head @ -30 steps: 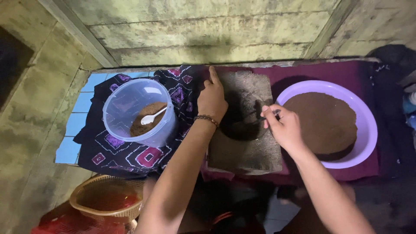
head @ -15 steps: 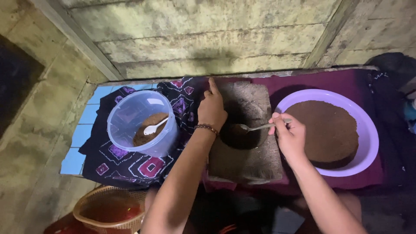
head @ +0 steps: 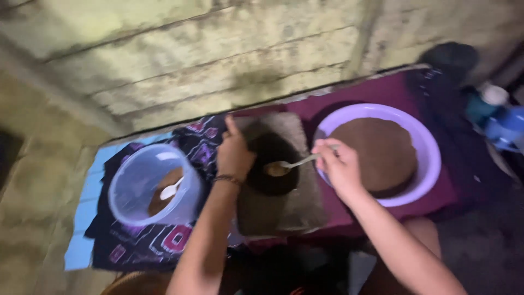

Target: The person uses a spoon to scrape a brown powder from a stone grinding slab into a purple bowl. They then use the spoon to level the powder in the bowl and scrape the remaining powder from the slab.

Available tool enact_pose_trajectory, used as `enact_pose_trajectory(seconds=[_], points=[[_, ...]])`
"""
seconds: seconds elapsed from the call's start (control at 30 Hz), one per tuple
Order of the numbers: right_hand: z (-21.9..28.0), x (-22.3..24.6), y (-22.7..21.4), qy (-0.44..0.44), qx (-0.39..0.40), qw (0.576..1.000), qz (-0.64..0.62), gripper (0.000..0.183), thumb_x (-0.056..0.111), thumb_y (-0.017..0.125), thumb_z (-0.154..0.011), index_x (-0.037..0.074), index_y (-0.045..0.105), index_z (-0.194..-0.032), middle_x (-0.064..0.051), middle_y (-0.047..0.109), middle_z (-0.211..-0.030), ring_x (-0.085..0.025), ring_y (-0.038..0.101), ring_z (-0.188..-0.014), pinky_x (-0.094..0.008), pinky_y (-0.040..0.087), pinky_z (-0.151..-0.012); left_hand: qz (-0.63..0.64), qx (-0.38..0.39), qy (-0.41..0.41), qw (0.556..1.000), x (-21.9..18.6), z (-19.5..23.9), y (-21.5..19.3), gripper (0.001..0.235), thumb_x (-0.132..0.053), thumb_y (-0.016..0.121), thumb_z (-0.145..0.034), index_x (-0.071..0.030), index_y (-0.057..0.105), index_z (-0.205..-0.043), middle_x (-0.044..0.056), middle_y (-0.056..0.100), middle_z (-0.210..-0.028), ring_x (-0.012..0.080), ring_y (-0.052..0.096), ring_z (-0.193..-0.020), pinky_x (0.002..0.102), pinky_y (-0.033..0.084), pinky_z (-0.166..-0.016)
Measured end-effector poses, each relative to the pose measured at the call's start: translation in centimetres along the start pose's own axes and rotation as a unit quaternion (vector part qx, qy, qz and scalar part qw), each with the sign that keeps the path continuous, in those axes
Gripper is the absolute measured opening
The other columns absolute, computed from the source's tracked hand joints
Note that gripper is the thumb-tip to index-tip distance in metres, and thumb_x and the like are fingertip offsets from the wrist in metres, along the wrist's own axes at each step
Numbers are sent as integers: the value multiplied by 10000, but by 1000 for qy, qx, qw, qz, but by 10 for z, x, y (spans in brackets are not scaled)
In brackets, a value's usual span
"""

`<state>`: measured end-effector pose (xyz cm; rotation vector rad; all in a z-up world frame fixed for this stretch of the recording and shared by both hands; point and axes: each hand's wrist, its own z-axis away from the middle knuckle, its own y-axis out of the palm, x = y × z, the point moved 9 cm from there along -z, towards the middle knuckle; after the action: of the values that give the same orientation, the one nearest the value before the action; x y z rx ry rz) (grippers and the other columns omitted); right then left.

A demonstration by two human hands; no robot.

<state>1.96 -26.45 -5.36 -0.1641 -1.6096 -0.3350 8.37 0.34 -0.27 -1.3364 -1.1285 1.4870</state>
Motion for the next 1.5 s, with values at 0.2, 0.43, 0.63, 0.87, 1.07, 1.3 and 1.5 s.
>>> enact_pose_trajectory(seconds=[0.2, 0.43, 0.63, 0.87, 1.07, 1.3, 1.5], points=[[0, -21, 0, 29, 13, 999, -41, 162, 181, 683, -955, 85, 760, -849, -76, 603, -532, -86, 532, -470, -206, 501, -472, -22, 1, 3, 1000, 5, -11, 9, 1230, -201, 883, -771, 39, 30, -1625, 293, 579, -1299, 506, 678, -1113, 574, 587, -943], [-2, -24, 7, -11, 62, 996, -57, 192, 149, 661, -978, 75, 755, -828, -73, 596, -514, -114, 543, -492, -224, 524, -488, -36, 1, -13, 999, 3, -7, 3, 1255, -263, 894, -736, 23, 67, -1636, 310, 592, -1351, 498, 657, -1163, 579, 558, -982], [2, -15, -2, 32, 68, 992, -104, 265, 239, 669, -996, 69, 742, -806, -86, 570, -495, -114, 495, -454, -203, 473, -441, -26, 6, -32, 999, 2, -2, 2, 1256, -292, 902, -737, -33, 69, -1639, 275, 556, -1398, 472, 634, -1210, 564, 550, -1007], [-18, 14, -79, 9, -16, 986, -165, 155, 107, 602, -962, 32, 720, -897, -39, 528, -522, -67, 475, -470, -172, 406, -444, -24, 24, -21, 999, -9, 7, -7, 1223, -275, 877, -778, 7, 54, -1637, 307, 544, -1391, 500, 625, -1212, 575, 543, -1012], [-41, 13, -167, -41, -99, 989, -103, 166, 92, 553, -994, 31, 680, -906, -37, 504, -531, -45, 462, -474, -138, 383, -470, -16, 21, -24, 999, -22, 12, -15, 1206, -225, 872, -781, 34, 62, -1637, 344, 547, -1383, 532, 608, -1223, 600, 516, -1032], [-43, 20, -206, -61, -105, 992, -38, 220, 43, 552, -1056, -7, 675, -881, -119, 528, -562, -98, 413, -488, -199, 372, -460, -7, 13, -37, 999, -19, 12, -14, 1178, -232, 851, -786, -11, 65, -1635, 340, 533, -1399, 553, 600, -1211, 621, 512, -1022], [-48, 15, -213, -78, -111, 991, -14, 241, 48, 552, -1093, 0, 673, -891, -122, 542, -595, -107, 414, -516, -208, 397, -480, -6, 13, -34, 999, -22, 13, -16, 1160, -223, 846, -793, 13, 87, -1638, 355, 546, -1373, 562, 600, -1204, 628, 512, -1007]])
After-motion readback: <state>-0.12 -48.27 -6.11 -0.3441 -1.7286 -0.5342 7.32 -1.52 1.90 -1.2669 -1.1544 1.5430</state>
